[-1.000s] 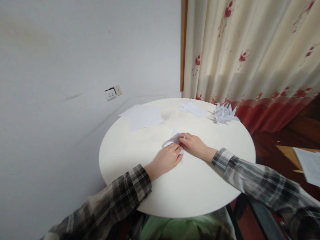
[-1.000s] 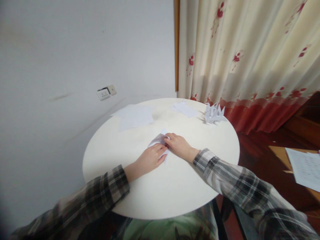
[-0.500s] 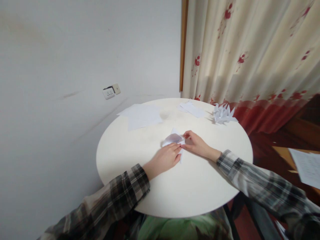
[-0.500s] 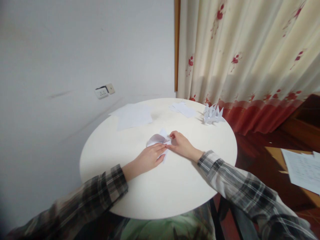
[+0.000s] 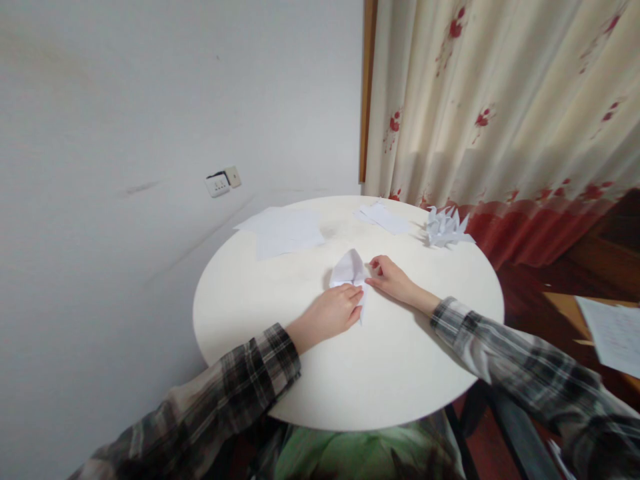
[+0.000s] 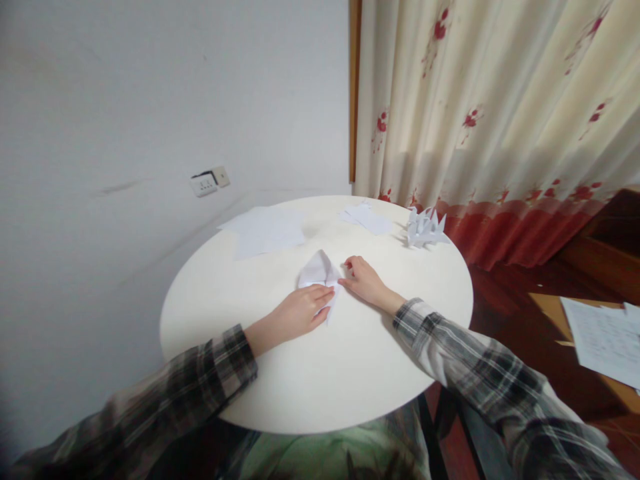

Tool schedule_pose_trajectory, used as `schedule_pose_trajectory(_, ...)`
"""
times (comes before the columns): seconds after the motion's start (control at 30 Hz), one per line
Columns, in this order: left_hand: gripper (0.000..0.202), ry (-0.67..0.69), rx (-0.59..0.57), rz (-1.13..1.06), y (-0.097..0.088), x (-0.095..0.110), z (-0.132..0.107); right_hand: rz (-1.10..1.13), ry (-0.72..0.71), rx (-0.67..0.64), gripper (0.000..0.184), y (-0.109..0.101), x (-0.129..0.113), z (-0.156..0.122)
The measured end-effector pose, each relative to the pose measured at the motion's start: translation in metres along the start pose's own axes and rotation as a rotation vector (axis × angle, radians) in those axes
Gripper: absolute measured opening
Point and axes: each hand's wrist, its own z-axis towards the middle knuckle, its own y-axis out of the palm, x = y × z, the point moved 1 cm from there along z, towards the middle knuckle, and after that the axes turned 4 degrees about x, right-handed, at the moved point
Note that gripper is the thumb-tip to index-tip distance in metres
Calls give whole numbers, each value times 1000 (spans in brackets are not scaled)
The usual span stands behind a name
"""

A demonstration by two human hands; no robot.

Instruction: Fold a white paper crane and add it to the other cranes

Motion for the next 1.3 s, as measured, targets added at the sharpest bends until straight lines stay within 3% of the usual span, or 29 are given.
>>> schedule_pose_trajectory(0.5, 29, 33, 1, 24, -5, 4, -1, -124, 10, 0, 32, 1, -7, 0)
schedule_pose_trajectory(0.93, 28, 89, 46, -67, -18, 21, -23, -160, -34, -30, 28, -3, -7, 3)
schedule_pose_trajectory(1.3, 30, 106, 20, -51, -22, 33, -27, -156, -16, -43, 29, -4, -9, 4)
